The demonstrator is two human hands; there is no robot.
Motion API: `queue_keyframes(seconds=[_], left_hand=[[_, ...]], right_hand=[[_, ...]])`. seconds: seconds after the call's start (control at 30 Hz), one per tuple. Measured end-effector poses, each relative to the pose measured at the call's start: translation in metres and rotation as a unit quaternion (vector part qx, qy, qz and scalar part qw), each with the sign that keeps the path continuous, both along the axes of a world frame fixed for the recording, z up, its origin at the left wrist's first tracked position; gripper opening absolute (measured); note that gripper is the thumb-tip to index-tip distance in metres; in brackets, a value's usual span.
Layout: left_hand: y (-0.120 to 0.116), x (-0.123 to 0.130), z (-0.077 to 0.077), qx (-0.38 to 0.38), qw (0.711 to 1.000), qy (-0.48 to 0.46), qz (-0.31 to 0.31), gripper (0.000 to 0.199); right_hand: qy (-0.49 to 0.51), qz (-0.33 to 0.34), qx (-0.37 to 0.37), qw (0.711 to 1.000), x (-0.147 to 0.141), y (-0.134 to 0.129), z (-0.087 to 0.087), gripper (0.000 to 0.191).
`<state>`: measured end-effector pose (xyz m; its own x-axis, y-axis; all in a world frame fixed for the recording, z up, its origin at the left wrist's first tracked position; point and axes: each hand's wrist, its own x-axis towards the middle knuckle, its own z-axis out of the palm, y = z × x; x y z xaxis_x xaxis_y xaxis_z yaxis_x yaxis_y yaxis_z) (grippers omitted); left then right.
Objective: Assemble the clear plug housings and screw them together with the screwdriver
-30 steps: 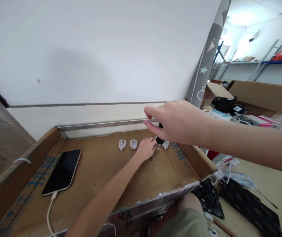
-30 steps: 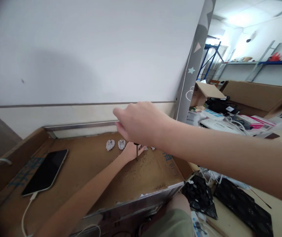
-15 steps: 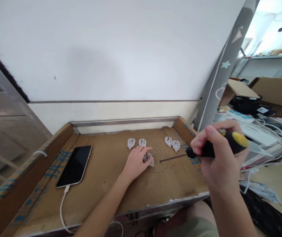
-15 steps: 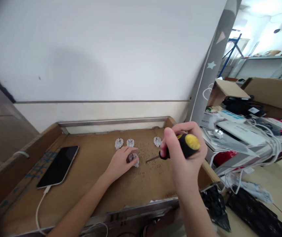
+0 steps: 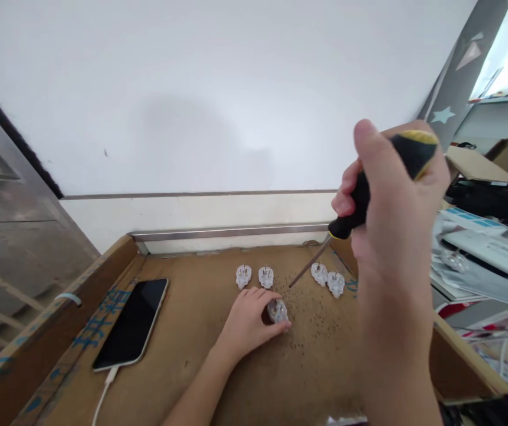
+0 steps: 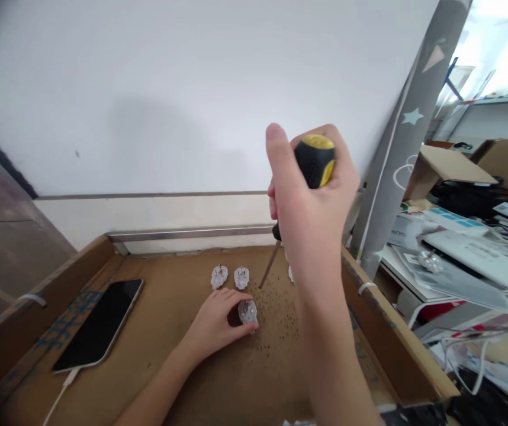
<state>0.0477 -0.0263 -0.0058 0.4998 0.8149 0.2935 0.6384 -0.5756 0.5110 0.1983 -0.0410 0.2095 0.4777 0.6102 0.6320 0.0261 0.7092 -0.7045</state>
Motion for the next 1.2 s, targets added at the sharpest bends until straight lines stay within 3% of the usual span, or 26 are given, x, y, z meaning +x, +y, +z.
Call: queue_keyframes(seconds=[0.17,0.3,0.47,0.67,0.8,0.9,1.03,1.2], left_hand=[[0.005,0.004,-0.005,-0.014,1.0,-0.006,0.002,0.045],[0.004,0.005,-0.005,-0.022,1.0,-0.011,-0.001,0.042],[0.004,0.005,-0.003,-0.013,1.0,-0.014,-0.011,0.036],[0.004,0.006,-0.002,-0.008,1.0,-0.015,-0.015,0.035],[0.004,0.006,0.0,-0.026,0.999,-0.019,-0.01,0.034],[0.003,0.005,0.0,-0.056,0.998,-0.03,-0.003,0.036],[0.0,0.004,0.001,-0.076,0.996,-0.046,0.009,0.037],[-0.004,0.005,-0.002,-0.055,0.998,-0.033,0.015,0.039]], right_hand=[[0.044,0.086,-0.024,0.995,0.019,0.011,-0.011,0.029],[0.024,0.07,-0.035,0.997,0.025,0.012,-0.018,0.027],[-0.023,0.092,-0.034,0.995,0.012,0.0,-0.017,0.029],[-0.031,0.037,-0.025,0.999,0.001,-0.009,-0.015,0.025],[-0.039,0.124,-0.053,0.99,0.002,0.006,-0.018,0.028],[-0.027,0.146,-0.073,0.986,0.004,0.018,-0.021,0.027],[-0.008,0.125,-0.106,0.986,0.004,0.017,-0.021,0.028],[-0.035,0.096,-0.13,0.986,-0.005,-0.002,-0.02,0.031]])
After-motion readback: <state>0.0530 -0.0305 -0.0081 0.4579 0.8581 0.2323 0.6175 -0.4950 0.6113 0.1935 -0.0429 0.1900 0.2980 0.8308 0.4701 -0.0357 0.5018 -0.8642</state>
